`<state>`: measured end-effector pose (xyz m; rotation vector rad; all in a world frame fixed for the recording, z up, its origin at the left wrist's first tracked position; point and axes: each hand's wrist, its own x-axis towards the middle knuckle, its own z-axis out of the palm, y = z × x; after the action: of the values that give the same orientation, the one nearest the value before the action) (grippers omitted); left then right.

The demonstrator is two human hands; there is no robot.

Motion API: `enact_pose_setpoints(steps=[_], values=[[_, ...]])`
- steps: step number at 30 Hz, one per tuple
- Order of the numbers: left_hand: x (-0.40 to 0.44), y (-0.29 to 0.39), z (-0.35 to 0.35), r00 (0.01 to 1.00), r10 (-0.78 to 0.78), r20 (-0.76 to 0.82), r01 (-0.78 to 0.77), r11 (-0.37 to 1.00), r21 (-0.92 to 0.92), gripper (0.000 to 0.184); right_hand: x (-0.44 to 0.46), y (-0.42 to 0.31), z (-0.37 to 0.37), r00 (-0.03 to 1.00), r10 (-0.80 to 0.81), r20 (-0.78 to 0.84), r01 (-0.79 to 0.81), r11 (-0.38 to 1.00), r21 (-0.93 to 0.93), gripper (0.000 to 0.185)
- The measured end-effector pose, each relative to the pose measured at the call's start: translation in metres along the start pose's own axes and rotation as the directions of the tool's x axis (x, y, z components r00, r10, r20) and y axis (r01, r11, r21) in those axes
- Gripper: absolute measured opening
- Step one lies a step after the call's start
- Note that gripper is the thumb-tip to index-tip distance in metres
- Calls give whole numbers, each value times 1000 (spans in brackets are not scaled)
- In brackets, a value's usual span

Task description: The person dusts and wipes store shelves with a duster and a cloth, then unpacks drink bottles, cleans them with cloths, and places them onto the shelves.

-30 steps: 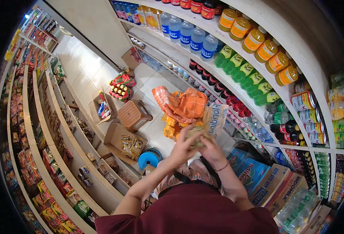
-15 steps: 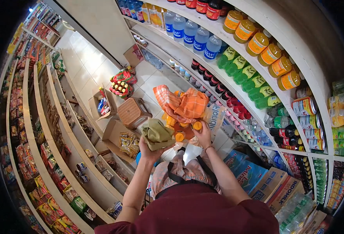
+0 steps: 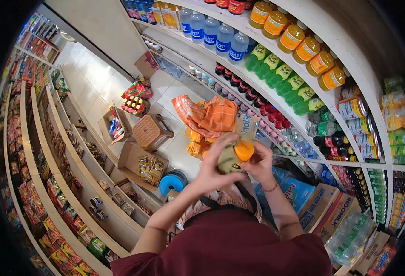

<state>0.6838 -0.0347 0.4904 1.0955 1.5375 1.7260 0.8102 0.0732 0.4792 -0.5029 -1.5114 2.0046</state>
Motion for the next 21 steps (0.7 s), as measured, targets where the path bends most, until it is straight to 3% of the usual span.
enact_pose_setpoints(steps=[1, 4, 6, 9, 10, 11, 13, 14, 17, 21], values=[[4, 14, 10, 996, 88, 19, -89, 992, 88, 68, 1, -10, 11, 998, 58, 1, -58, 994, 95, 48], [10, 33, 23, 990, -74, -120, 34, 951, -306, 67, 3, -30, 37, 988, 52, -148, -25, 984, 176, 43], [13, 37, 21, 988, -71, -139, 20, 940, -340, 67, -5, -33, 45, 973, 37, -226, 9, 980, 199, 44], [12, 44, 18, 979, -189, -81, 126, 864, -487, 68, -14, -55, 48, 950, -306, -57, 287, 931, -227, 51], [7, 45, 23, 978, -192, -76, 126, 847, -517, 68, -21, -52, 41, 957, -291, 3, 256, 838, -483, 55], [5, 47, 28, 979, -193, -69, 125, 829, -545, 69, -27, -50, 39, 937, -347, -32, 275, 794, -542, 58], [6, 48, 32, 981, -99, -166, 19, 904, -428, 69, -30, -46, 39, 880, -466, -88, 301, 692, -657, 63], [5, 41, 32, 979, -64, -192, -10, 931, -364, 68, -26, -43, 43, 871, -448, -203, 291, 803, -520, 70], [5, 37, 36, 959, 53, -279, -134, 950, -282, 63, -32, -43, 41, 984, -87, -157, 60, 984, -168, 75], [29, 46, 28, 860, 374, -348, -401, 916, -5, 41, -22, -38, 37, 966, -241, -94, 201, 929, -312, 72]])
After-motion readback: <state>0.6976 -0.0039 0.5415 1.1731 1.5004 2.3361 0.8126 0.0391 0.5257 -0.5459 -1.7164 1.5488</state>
